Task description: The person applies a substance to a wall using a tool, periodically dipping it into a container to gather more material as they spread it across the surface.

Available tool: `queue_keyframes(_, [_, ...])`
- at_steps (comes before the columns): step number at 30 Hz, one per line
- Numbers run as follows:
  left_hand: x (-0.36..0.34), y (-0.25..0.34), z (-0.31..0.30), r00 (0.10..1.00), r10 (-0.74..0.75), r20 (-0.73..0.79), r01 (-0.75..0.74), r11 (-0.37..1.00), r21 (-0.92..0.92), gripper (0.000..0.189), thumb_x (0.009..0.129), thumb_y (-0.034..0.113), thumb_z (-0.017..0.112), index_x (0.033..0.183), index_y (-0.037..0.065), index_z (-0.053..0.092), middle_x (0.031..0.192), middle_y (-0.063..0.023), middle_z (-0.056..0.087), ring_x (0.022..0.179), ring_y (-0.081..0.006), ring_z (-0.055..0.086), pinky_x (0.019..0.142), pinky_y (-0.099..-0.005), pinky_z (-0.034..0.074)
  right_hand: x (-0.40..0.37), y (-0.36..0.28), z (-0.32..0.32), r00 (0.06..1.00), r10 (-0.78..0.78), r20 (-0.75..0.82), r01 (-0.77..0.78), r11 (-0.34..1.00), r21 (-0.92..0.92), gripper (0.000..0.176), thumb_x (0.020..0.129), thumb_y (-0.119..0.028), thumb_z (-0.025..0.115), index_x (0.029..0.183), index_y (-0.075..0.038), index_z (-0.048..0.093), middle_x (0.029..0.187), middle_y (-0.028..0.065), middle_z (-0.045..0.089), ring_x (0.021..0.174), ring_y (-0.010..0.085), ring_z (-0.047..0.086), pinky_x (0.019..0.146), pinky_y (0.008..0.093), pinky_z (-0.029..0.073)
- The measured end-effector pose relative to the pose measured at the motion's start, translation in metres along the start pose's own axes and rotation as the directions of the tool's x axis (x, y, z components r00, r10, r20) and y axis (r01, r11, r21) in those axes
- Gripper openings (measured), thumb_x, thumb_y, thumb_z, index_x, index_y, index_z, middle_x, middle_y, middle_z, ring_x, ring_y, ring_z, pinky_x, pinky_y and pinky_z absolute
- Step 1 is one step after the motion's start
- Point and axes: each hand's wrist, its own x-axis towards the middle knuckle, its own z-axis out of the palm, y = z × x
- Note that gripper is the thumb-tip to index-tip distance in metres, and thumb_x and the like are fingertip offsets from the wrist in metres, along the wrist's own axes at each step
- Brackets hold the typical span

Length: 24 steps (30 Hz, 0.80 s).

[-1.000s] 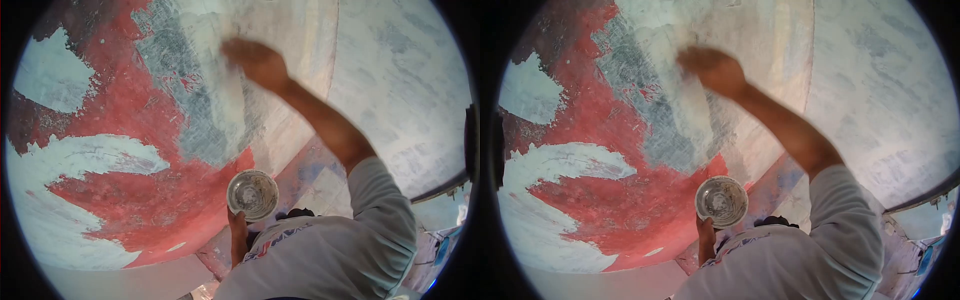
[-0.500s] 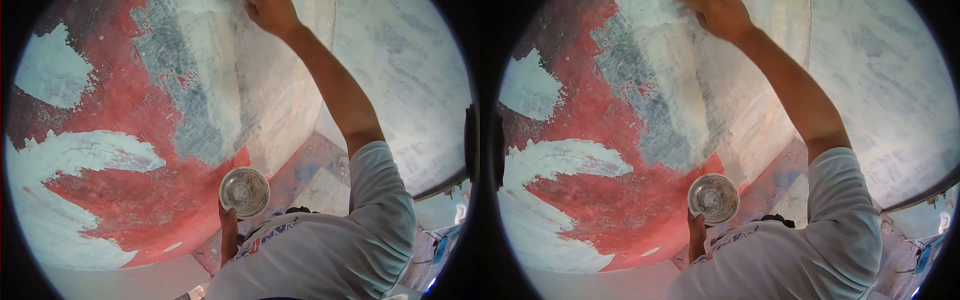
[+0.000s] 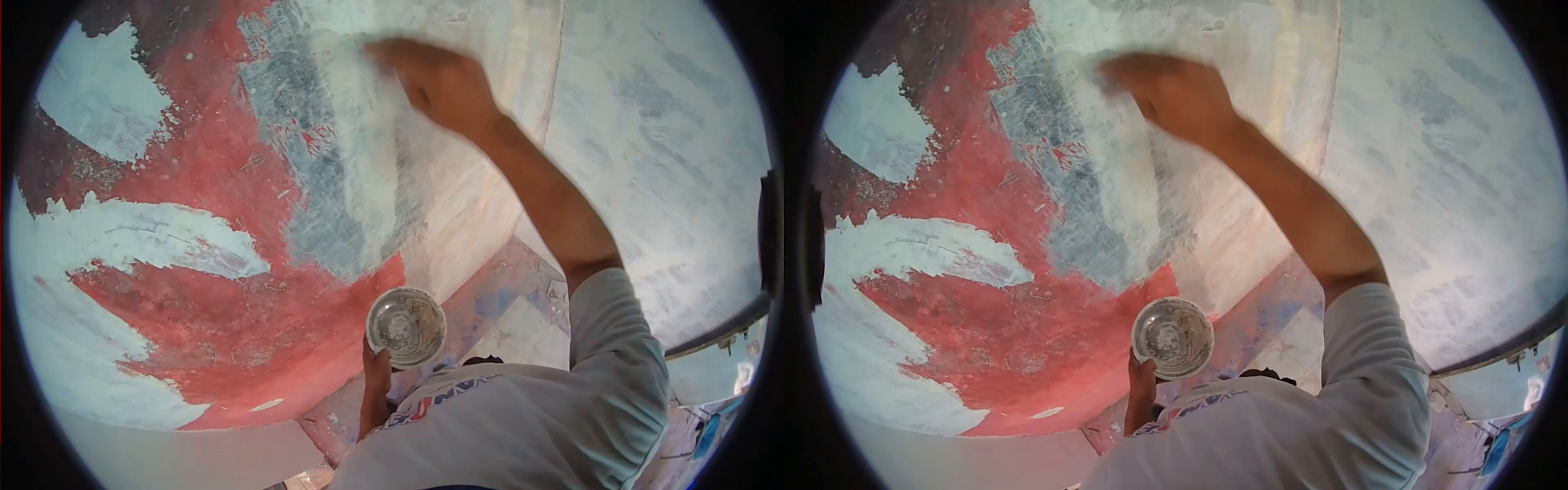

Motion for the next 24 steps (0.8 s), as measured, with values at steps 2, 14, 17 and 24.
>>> queue_keyframes(2, [0.001,-0.002,0.005,1.0,0.013,0.005,-0.013,1.0,0.015,0.077,0.075,-0.01,0.043,0.151,-0.001,0.038,0.14,-0.013,0.055,0.129,-0.0228,0.052,0.107,-0.0315,0.041,0.039,0.0,0.0,0.997,-0.02,-0.072,0.014,0.996,-0.083,0.042,0.084,-0.002,0.059,0.118,-0.023,0.071,0.114,-0.0018,0.074,0.093,0.022,0.073,0.069,0.0352,0.06])
queue_keyframes(14, [-0.01,-0.008,-0.015,1.0,0.016,-0.014,-0.016,0.999,-0.044,0.077,0.074,-0.01,0.043,0.15,0.001,0.039,0.14,-0.0122,0.054,0.129,-0.0236,0.053,0.109,-0.0328,0.04,-0.095,-0.026,0.043,0.966,-0.184,0.182,0.197,0.979,-0.057,0.035,0.082,-0.01,0.063,0.114,-0.022,0.072,0.114,-0.0028,0.072,0.104,0.0172,0.071,0.079,0.0316,0.06])
queue_keyframes(17, [-0.007,0.008,-0.012,0.999,-0.012,-0.033,0.011,0.999,-0.033,0.077,0.074,-0.01,0.043,0.151,0.002,0.04,0.139,-0.011,0.054,0.127,-0.0219,0.053,0.106,-0.0313,0.042,-0.011,0.01,0.008,0.999,-0.052,0.001,0.052,0.998,-0.032,0.045,0.081,-0.003,0.059,0.118,-0.026,0.072,0.121,-0.0027,0.071,0.097,0.0213,0.072,0.075,0.0346,0.06])
queue_keyframes(24, [-0.004,-0.001,-0.007,0.994,-0.093,-0.053,0.086,0.99,-0.111,0.076,0.075,-0.01,0.043,0.15,0.002,0.04,0.136,-0.0087,0.055,0.121,-0.0193,0.054,0.098,-0.0283,0.044,0.008,0.029,0.021,0.995,-0.095,-0.042,0.086,0.982,-0.167,0.045,0.081,-0.006,0.065,0.122,-0.024,0.07,0.121,-0.0011,0.072,0.104,0.019,0.071,0.074,0.0333,0.061])
